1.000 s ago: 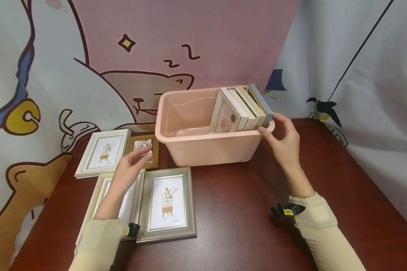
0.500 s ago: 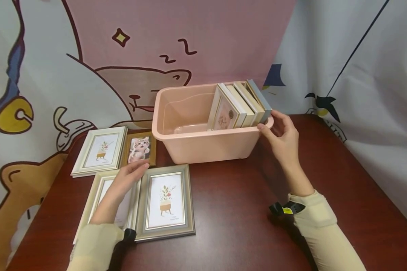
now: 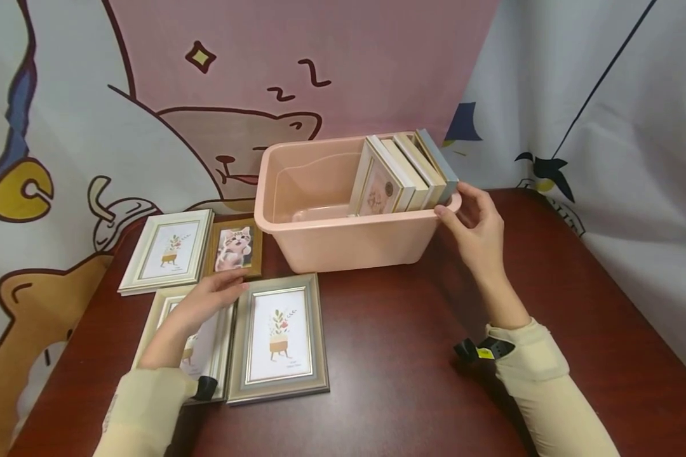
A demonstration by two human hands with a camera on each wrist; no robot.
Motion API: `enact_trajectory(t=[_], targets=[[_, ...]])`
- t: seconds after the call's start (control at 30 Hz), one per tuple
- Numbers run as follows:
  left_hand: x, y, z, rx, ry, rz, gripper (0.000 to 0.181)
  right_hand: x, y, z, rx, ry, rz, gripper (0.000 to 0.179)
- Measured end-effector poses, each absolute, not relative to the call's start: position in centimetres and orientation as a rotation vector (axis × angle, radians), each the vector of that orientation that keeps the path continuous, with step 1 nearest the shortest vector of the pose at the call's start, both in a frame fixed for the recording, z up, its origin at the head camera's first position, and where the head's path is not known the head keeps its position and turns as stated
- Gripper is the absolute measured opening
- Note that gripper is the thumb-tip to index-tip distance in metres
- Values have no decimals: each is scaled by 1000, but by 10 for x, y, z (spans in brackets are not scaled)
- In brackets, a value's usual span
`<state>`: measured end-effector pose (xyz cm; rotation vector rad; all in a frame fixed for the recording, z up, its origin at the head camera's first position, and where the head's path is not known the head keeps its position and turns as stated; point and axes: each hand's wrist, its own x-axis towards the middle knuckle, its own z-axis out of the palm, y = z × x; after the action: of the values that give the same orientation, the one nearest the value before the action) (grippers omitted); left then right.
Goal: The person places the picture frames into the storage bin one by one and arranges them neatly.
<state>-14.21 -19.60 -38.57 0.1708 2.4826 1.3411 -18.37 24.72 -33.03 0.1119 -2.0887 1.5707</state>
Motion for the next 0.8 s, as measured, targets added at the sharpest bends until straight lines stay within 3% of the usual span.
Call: enact_trajectory(t=[0.37,0.8], targets=[[-147,-177,-392,189,2536,1179,74,-185,245,-332,116,-2075,1581,52],[-152,-159,-392,127,2732,781,58,-184,247,-333,128,-2050,1596,52]])
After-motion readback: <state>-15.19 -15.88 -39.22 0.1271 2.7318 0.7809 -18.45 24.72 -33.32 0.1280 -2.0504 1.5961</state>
